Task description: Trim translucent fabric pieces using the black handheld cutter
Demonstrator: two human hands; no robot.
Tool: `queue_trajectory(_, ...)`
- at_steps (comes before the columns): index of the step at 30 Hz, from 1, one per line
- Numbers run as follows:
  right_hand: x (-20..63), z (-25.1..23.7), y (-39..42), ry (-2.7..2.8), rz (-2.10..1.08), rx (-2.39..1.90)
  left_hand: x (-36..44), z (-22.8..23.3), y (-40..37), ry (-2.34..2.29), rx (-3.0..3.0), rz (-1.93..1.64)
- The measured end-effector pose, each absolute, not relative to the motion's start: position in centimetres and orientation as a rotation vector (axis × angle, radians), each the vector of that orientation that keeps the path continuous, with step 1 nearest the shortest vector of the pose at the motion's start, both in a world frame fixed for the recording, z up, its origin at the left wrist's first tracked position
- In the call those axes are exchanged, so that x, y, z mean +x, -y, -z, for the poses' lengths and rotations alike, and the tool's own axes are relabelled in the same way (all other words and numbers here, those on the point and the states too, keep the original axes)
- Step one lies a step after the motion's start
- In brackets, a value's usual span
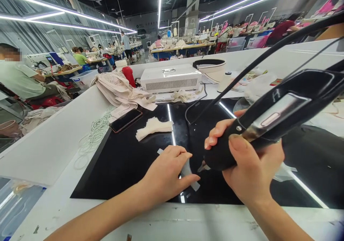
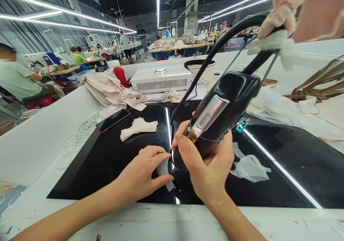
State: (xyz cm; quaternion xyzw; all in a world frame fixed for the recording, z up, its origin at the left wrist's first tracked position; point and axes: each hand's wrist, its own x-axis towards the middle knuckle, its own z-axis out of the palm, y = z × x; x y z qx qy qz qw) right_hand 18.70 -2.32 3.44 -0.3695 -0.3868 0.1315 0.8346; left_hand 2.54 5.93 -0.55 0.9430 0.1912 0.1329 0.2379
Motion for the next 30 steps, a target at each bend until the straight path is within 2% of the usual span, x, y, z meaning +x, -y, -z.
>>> queue_trajectory(15, 16.2, -2.7, 3.4, 0.817, -0.417, -0.774, 0.9, 0.3, -5.7, -0.563, 2.514, -0.202)
queue_trajectory(30, 17.9, -3.0, 0.1, 0.799, -0.288, -0.724, 0.3, 0.5, -4.6, -0.625, 2.632, -0.195)
